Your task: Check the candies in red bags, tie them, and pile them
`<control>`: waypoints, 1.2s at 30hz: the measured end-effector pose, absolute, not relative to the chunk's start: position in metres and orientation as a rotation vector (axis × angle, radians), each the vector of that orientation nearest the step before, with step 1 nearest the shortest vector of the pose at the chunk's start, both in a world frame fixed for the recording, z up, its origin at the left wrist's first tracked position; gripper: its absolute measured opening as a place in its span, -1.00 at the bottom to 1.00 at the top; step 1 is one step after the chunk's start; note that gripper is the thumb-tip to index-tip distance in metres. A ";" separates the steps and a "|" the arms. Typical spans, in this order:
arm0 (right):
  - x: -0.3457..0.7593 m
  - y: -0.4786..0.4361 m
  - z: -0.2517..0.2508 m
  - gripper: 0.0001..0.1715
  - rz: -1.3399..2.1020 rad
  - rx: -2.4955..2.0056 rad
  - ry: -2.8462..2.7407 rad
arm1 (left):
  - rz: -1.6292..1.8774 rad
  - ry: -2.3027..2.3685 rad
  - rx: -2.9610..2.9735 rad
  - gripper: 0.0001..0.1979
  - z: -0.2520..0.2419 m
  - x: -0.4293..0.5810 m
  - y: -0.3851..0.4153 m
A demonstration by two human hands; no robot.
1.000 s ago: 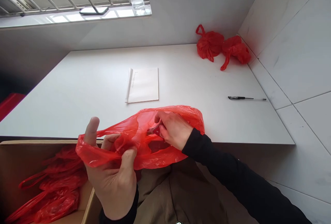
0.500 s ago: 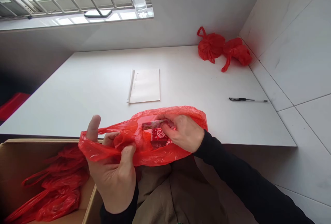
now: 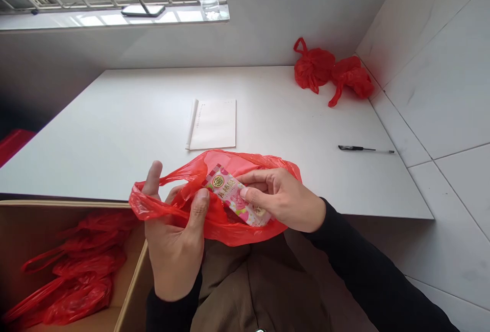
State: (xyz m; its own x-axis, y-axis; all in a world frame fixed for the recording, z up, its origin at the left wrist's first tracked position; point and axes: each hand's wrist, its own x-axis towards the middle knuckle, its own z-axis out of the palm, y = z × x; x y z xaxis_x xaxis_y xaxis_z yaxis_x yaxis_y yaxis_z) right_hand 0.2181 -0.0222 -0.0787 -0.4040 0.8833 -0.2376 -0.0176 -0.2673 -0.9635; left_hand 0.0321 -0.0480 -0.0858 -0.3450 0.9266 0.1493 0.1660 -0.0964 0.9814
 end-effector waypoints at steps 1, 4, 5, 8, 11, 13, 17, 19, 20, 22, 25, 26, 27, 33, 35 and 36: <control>0.218 -0.023 -0.079 -0.70 1.767 -1.106 -1.299 | 1.506 1.514 1.204 -0.13 -0.087 0.032 -0.047; 0.219 -0.025 -0.081 -0.71 1.805 -1.083 -1.272 | 1.499 1.441 1.155 -0.13 -0.090 0.031 -0.045; 0.219 -0.025 -0.081 -0.71 1.810 -1.081 -1.265 | 1.495 1.423 1.149 -0.13 -0.090 0.031 -0.045; 0.220 -0.026 -0.084 -0.70 1.824 -1.082 -1.249 | 1.503 1.413 1.152 -0.13 -0.091 0.032 -0.045; 0.221 -0.027 -0.087 -0.67 1.817 -1.095 -1.231 | 1.517 1.438 1.165 -0.13 -0.090 0.034 -0.044; 0.220 -0.027 -0.088 -0.65 1.776 -1.109 -1.207 | 1.519 1.463 1.171 -0.14 -0.088 0.034 -0.045; 0.219 -0.025 -0.091 -0.57 1.707 -1.101 -1.152 | 1.505 1.513 1.213 -0.16 -0.084 0.034 -0.047; 0.220 -0.024 -0.092 -0.55 1.697 -1.085 -1.129 | 1.514 1.550 1.229 -0.19 -0.081 0.035 -0.048; 0.220 -0.024 -0.093 -0.55 1.693 -1.077 -1.118 | 1.519 1.564 1.232 -0.20 -0.080 0.035 -0.049; 0.221 -0.024 -0.095 -0.56 1.685 -1.061 -1.096 | 1.529 1.571 1.252 -0.19 -0.078 0.036 -0.050; 0.221 -0.024 -0.096 -0.56 1.691 -1.045 -1.065 | 1.535 1.557 1.286 -0.15 -0.076 0.036 -0.051; 0.221 -0.024 -0.097 -0.55 1.692 -1.048 -1.059 | 1.531 1.545 1.295 -0.14 -0.076 0.036 -0.052; 0.221 -0.024 -0.097 -0.55 1.691 -1.054 -1.055 | 1.529 1.534 1.303 -0.13 -0.076 0.035 -0.052; 0.219 -0.025 -0.092 -0.56 1.697 -1.061 -1.045 | 1.527 1.493 1.284 -0.11 -0.079 0.032 -0.056; 0.219 -0.024 -0.091 -0.57 1.700 -1.050 -1.046 | 1.537 1.487 1.280 -0.11 -0.079 0.032 -0.057; 0.219 -0.024 -0.091 -0.57 1.700 -1.047 -1.048 | 1.545 1.488 1.295 -0.12 -0.079 0.033 -0.057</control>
